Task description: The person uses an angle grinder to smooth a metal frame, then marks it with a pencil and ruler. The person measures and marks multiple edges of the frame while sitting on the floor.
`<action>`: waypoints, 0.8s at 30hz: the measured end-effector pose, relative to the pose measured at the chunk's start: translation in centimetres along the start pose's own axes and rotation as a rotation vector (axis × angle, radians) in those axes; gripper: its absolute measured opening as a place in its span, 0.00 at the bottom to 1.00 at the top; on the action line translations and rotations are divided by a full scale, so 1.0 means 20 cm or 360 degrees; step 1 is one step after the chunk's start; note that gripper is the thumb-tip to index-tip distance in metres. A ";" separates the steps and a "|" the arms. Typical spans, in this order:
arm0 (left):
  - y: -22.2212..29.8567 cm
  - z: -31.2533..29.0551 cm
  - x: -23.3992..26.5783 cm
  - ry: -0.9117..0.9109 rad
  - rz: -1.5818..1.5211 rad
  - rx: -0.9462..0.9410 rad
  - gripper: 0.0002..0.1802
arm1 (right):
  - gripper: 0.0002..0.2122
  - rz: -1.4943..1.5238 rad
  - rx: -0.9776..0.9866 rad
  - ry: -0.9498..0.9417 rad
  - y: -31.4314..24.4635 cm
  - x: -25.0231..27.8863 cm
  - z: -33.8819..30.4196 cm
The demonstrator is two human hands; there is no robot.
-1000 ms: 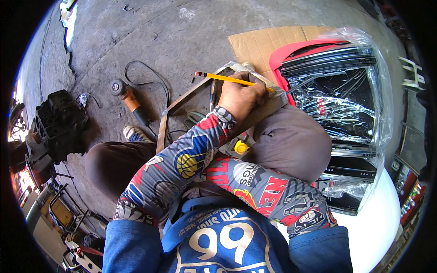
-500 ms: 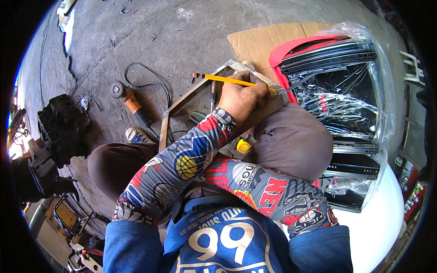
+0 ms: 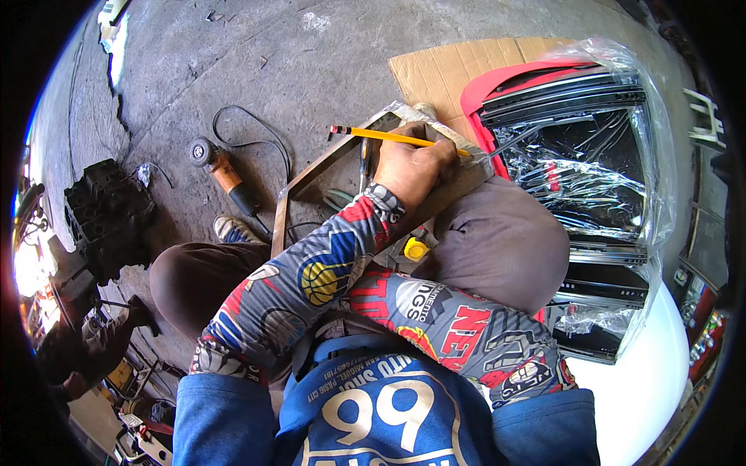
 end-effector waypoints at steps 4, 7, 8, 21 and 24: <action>0.00 0.00 0.00 0.0026 -0.0048 -0.0007 0.06 | 0.15 -0.0003 -0.0007 -0.0007 0.00 0.00 0.00; 0.00 0.00 0.00 0.0043 -0.0043 0.0002 0.06 | 0.15 -0.0007 -0.0001 -0.0009 0.00 0.01 0.00; 0.00 -0.01 0.00 0.0011 -0.0047 0.0007 0.06 | 0.15 -0.0009 0.0004 -0.0005 0.00 0.01 0.00; 0.01 -0.02 0.00 -0.0050 0.0041 0.0004 0.07 | 0.16 -0.0012 0.0014 -0.0029 -0.01 0.01 -0.01; 0.01 -0.01 0.00 0.0033 -0.0028 0.0018 0.07 | 0.16 -0.0021 0.0011 -0.0042 -0.02 0.01 -0.01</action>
Point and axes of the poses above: each hand's wrist, its own z-axis towards the middle knuckle, its own x-axis out of the back of the hand, y = z × x, the point moved 2 cm from there along z, towards the middle knuckle, and after that the axes turned 1 degree about -y, right-handed, at the moved point
